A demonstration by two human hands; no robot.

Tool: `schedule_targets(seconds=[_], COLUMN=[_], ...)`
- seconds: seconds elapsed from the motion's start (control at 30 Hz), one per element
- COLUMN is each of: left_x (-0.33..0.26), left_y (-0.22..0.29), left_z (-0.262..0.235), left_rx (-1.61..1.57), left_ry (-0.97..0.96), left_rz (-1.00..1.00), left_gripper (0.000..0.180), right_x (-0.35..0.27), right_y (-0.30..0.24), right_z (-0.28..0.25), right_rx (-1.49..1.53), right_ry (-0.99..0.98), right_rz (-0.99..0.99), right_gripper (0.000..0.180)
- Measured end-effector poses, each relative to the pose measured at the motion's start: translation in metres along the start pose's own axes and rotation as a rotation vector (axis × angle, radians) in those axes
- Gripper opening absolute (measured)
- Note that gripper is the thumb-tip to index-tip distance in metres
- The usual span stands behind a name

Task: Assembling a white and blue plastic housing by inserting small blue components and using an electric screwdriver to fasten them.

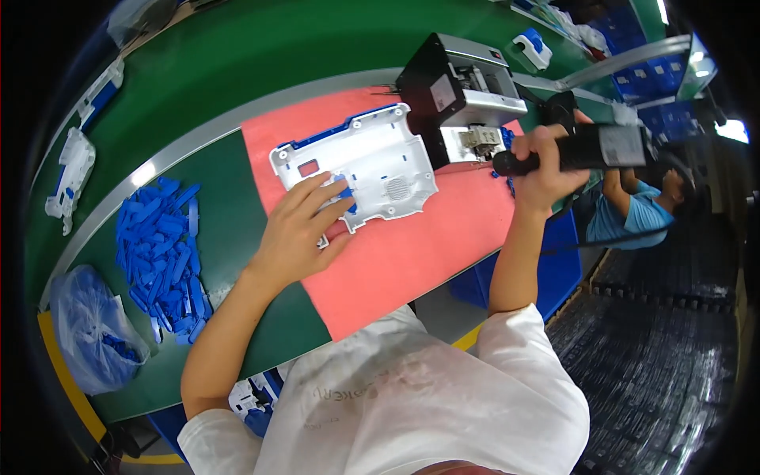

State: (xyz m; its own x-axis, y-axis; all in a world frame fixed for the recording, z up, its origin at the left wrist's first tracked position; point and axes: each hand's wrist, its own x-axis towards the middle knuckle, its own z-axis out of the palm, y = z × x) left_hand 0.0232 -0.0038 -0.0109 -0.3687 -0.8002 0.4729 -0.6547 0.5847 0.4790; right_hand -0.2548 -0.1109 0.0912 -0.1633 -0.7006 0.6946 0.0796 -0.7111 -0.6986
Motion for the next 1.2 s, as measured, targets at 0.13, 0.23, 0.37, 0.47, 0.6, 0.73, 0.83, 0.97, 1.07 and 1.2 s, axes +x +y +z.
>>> schedule_targets(seconds=[0.13, 0.23, 0.37, 0.47, 0.6, 0.73, 0.83, 0.97, 1.07, 1.2], left_x=[0.006, 0.005, 0.005, 0.004, 0.003, 0.001, 0.002, 0.002, 0.001, 0.002], left_y=[0.005, 0.002, -0.001, -0.001, -0.002, -0.002, -0.002, -0.001, -0.002, -0.003], left_z=[-0.006, -0.006, -0.004, 0.0, 0.001, 0.003, 0.004, 0.004, 0.005, 0.004], left_rx=[-0.071, -0.099, -0.116, -0.098, -0.095, -0.072, -0.06, -0.059, -0.068, -0.082], left_ry=[-0.048, -0.067, -0.062, -0.008, -0.018, -0.028, -0.017, -0.024, -0.008, 0.008], left_rz=[-0.049, -0.062, -0.062, -0.033, -0.049, -0.059, -0.054, -0.07, -0.103, -0.092], left_gripper=[0.063, 0.067, 0.065, 0.06, 0.058, 0.058, 0.059, 0.06, 0.06, 0.06], right_x=[-0.023, -0.046, -0.063, -0.066, -0.064, -0.068, -0.071, -0.074, -0.08, -0.08], right_y=[-0.018, -0.004, 0.017, 0.016, 0.015, 0.024, 0.03, 0.032, 0.032, 0.032], right_z=[0.042, 0.085, 0.111, 0.114, 0.111, 0.108, 0.103, 0.104, 0.102, 0.098], right_rx=[0.262, 0.288, 0.298, 0.305, 0.139, 0.096, 0.063, 0.038, 0.004, -0.016], right_ry=[-0.068, -0.154, -0.261, -0.248, -0.316, -0.347, -0.378, -0.424, -0.471, -0.555], right_rz=[-0.004, -0.018, 0.085, 0.095, 0.066, 0.027, -0.003, -0.03, -0.043, -0.069], right_gripper=[0.059, 0.067, 0.059, 0.059, 0.06, 0.061, 0.06, 0.058, 0.055, 0.053])
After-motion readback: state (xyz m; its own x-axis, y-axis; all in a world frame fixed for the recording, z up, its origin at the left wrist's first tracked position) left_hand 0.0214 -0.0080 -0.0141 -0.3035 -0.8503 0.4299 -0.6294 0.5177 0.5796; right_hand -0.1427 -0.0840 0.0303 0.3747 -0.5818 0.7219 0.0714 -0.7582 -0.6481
